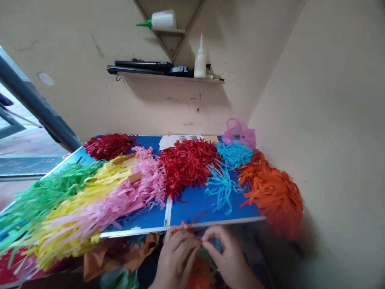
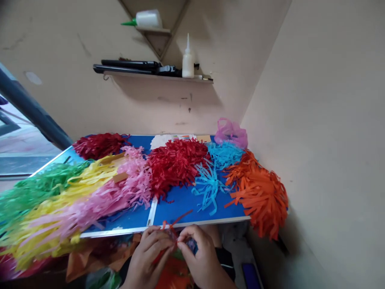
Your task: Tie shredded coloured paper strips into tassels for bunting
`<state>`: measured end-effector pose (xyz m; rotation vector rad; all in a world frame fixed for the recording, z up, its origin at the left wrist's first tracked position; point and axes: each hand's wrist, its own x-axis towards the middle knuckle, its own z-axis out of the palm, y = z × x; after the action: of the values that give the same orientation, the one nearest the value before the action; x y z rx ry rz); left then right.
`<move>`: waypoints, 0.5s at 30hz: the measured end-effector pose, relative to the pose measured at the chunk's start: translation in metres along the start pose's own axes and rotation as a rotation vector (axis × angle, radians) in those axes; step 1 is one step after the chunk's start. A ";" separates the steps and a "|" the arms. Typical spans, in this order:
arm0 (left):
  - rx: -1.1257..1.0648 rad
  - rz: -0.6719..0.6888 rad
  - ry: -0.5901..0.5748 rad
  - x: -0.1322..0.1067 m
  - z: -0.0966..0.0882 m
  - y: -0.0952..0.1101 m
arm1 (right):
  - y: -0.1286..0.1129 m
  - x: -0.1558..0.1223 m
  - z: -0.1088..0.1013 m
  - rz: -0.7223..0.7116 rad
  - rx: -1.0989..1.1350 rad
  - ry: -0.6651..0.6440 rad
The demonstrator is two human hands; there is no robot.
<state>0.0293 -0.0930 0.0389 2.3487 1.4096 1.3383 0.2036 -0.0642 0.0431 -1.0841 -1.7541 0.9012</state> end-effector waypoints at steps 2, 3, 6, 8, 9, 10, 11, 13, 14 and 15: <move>0.007 0.029 -0.001 0.000 0.001 0.000 | -0.001 0.000 -0.002 -0.001 -0.016 0.009; 0.013 0.041 -0.001 0.000 0.001 -0.001 | -0.001 0.000 -0.002 -0.003 -0.025 0.010; 0.024 0.056 -0.034 0.000 0.001 -0.003 | 0.001 -0.001 -0.005 -0.028 -0.045 0.003; 0.031 0.037 -0.071 0.000 0.001 -0.003 | 0.001 -0.002 -0.006 -0.038 -0.058 -0.002; 0.033 0.024 -0.090 0.001 0.003 -0.002 | 0.001 -0.002 -0.005 -0.040 -0.066 -0.001; 0.038 0.009 -0.104 0.001 0.005 -0.001 | 0.001 -0.002 -0.005 -0.042 -0.076 0.002; 0.045 -0.009 -0.116 0.002 0.008 0.001 | 0.001 -0.002 -0.004 -0.042 -0.089 0.005; 0.067 -0.051 -0.134 0.004 0.014 0.005 | 0.000 -0.002 -0.004 -0.047 -0.117 0.008; 0.074 -0.071 -0.140 0.004 0.017 0.007 | 0.000 -0.003 -0.006 -0.050 -0.128 0.001; 0.073 -0.091 -0.148 0.004 0.018 0.009 | 0.002 -0.003 -0.009 -0.048 -0.130 -0.011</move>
<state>0.0487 -0.0885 0.0348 2.3414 1.5251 1.0840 0.2133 -0.0654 0.0439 -1.1167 -1.8612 0.7731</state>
